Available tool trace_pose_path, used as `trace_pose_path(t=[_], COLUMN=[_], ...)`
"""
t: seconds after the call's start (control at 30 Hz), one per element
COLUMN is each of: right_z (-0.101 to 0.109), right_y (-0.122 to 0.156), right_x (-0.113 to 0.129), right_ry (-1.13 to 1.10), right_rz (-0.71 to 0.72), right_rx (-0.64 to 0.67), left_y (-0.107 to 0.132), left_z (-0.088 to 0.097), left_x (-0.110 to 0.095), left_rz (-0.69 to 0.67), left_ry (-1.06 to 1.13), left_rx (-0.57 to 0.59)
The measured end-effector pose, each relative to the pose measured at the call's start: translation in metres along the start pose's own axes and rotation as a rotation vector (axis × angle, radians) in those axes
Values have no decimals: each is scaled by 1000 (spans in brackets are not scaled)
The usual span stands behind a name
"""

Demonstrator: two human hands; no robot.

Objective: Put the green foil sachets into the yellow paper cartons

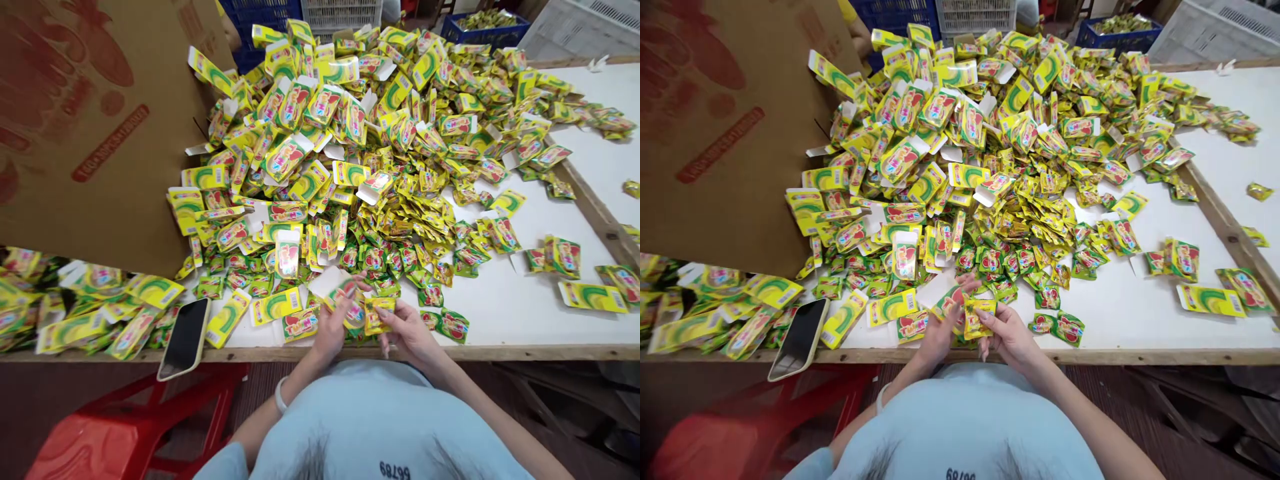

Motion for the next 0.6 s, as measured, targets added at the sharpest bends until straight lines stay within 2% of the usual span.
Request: trace_pose_path(t=[0.07,0.13,0.2,0.27,0.33,0.37,0.43,0.53,0.6], right_z=[12,23,27,22,14,11,7,6,8], right_y=[9,16,19,18,17,16,17,21,24], right_x=[20,43,61,73,77,78,78,78,80], right_ry=[165,334,552,821,1077,1174,1322,1458,1446], right_rz=[174,398,646,876,984,975,857,619,535], right_rx=[-151,-309,-378,-310,-135,-40,114,235,289], left_y=[1,5,10,15,18,19,20,20,20], left_z=[-1,-6,-14,-19,-19,-19,-17,-16,-17], left_x=[3,-1,-6,-10,-10,-10,-6,0,3], left_rz=[39,121,213,255,273,283,319,345,323], left_ry=[6,-15,-77,-148,-202,-223,-278,-408,-467], left_rx=[-23,103,279,387,415,416,423,430,442])
Point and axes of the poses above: each hand's wrist, its own y-axis away from the middle knuckle, its own z-axis out of the back of the hand, x = y × z, the point moved 3 cm from there along -y, towards the middle knuckle, and after that the axes turned 15 degrees about y, right-handed, at the moved point
